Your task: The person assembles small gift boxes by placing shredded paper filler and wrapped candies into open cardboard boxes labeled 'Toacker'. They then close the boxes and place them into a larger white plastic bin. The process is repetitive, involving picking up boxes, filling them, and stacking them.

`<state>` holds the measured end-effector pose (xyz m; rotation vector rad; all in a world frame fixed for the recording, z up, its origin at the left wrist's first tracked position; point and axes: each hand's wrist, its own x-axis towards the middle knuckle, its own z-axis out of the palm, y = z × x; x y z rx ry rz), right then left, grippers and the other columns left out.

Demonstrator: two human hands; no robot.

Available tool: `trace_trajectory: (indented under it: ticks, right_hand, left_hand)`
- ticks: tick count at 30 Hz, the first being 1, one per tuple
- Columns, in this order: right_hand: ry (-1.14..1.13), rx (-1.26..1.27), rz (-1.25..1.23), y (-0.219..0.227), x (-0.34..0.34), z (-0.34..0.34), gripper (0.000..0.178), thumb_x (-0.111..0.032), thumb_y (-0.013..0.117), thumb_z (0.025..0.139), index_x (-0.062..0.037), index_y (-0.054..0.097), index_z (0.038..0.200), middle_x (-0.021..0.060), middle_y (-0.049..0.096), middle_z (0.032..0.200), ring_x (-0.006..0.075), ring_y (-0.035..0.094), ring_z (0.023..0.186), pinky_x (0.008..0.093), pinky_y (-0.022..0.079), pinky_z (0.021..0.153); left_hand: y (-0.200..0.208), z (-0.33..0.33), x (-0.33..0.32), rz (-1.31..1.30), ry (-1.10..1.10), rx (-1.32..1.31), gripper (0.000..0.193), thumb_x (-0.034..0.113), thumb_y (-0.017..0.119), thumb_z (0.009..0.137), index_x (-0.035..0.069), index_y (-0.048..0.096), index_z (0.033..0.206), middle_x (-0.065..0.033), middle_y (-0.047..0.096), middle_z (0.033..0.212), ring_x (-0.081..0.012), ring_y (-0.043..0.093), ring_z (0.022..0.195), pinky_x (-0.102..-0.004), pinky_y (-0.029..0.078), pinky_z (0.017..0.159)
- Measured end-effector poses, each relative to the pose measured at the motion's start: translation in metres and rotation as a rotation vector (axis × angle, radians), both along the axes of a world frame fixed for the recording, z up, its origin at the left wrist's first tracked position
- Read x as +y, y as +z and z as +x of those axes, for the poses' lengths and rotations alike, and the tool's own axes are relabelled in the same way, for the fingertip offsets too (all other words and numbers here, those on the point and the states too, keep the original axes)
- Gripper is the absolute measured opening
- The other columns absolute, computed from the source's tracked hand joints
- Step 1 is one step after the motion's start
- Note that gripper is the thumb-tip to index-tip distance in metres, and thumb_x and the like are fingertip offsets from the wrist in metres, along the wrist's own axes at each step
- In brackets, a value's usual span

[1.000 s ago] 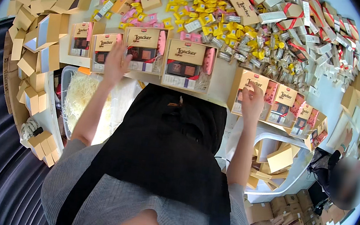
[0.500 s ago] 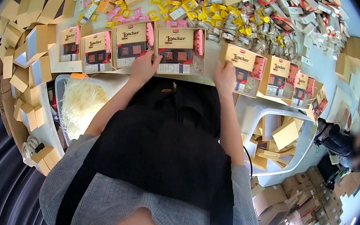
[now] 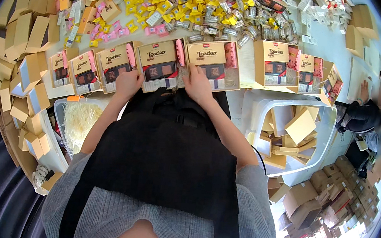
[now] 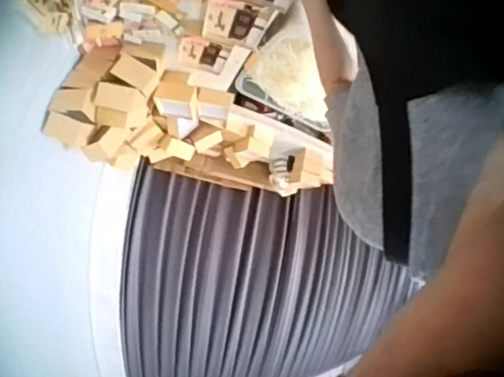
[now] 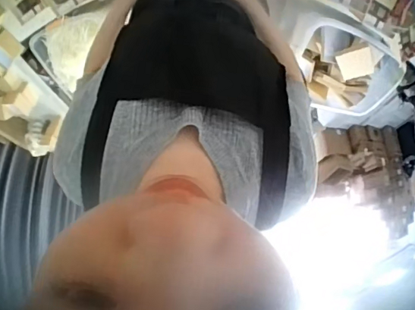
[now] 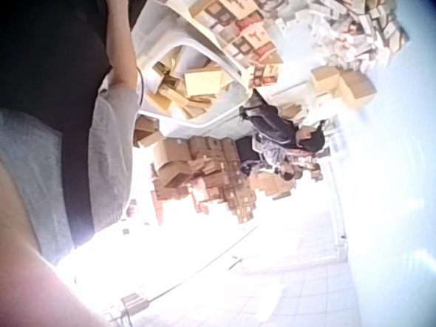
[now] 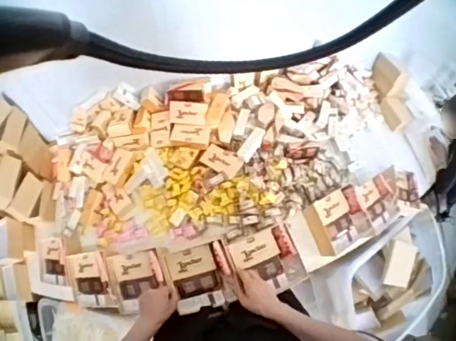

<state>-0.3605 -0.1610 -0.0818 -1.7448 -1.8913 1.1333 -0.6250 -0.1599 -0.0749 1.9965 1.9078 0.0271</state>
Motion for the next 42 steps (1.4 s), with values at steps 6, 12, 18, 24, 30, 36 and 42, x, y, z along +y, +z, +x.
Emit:
trace_trajectory:
  ticks: [6,12,18,24,30,36,42]
  right_hand:
    - [-0.101,0.25,-0.145,0.022,0.005,0.018,0.043,-0.021,0.063,0.081,-0.001,0.053,0.118,0.0195,0.062,0.101,0.0329,0.062,0.084,0.0408,0.05,0.073]
    - [-0.526,-0.279,0.116,-0.004,0.086,0.145,0.02,-0.018,0.059,0.08,-0.0034,0.066,0.091,0.0138,0.068,0.077,0.0314,0.066,0.074,0.0427,0.051,0.067]
    - [-0.433,-0.499,-0.191,-0.06,0.138,0.148,0.051,-0.032,0.069,0.076,0.0025,0.051,0.108,0.0248,0.064,0.097,0.0394,0.063,0.092,0.045,0.051,0.083]
    - [-0.514,-0.344,-0.061,-0.04,0.143,0.139,0.049,-0.019,0.069,0.073,-0.0012,0.045,0.112,0.0241,0.063,0.099,0.037,0.063,0.091,0.0442,0.05,0.079]
    - [-0.602,1.226,-0.18,0.036,0.093,0.185,0.047,0.005,0.055,0.082,-0.0005,0.044,0.128,0.0184,0.06,0.113,0.0282,0.063,0.096,0.043,0.055,0.081]
    - [-0.563,1.495,-0.321,0.064,0.078,0.197,0.046,0.007,0.047,0.088,0.0003,0.039,0.132,0.0227,0.051,0.127,0.0319,0.057,0.111,0.0495,0.05,0.093]
    - [-0.425,1.288,-0.262,0.086,0.083,0.211,0.043,0.004,0.048,0.09,0.0047,0.038,0.132,0.021,0.053,0.124,0.0314,0.058,0.11,0.0454,0.051,0.093]
  left_hand:
    - [0.051,0.016,0.028,-0.128,-0.126,0.249,0.04,0.041,0.057,0.084,0.004,0.067,0.072,-0.0154,0.064,0.064,-0.0329,0.064,0.061,-0.0448,0.051,0.054]
    - [0.044,0.11,0.152,0.207,-0.438,-0.309,0.022,0.021,0.06,0.084,0.013,0.062,0.104,-0.0098,0.062,0.092,-0.0306,0.061,0.084,-0.039,0.049,0.07]
    - [-0.04,0.215,0.211,0.172,-0.988,0.031,0.025,0.015,0.062,0.078,0.014,0.064,0.103,-0.0062,0.059,0.104,-0.0244,0.054,0.103,-0.0353,0.053,0.078]
    - [-0.034,0.213,0.226,0.162,-0.551,-0.182,0.026,0.007,0.069,0.071,0.007,0.061,0.096,-0.0138,0.051,0.122,-0.0302,0.052,0.109,-0.037,0.053,0.074]
    - [-0.002,0.203,0.24,0.248,-0.241,-0.545,0.031,0.015,0.076,0.071,0.003,0.059,0.094,-0.0139,0.063,0.091,-0.0293,0.064,0.081,-0.0344,0.052,0.067]
    - [0.056,0.238,0.2,-0.311,0.022,-1.186,0.037,0.017,0.07,0.082,-0.005,0.056,0.109,-0.0116,0.065,0.09,-0.0181,0.066,0.08,-0.0291,0.059,0.064]
    - [0.065,0.269,0.161,-0.561,0.033,-1.392,0.035,0.008,0.056,0.09,-0.005,0.051,0.123,-0.0097,0.062,0.105,-0.0165,0.062,0.094,-0.0318,0.057,0.077]
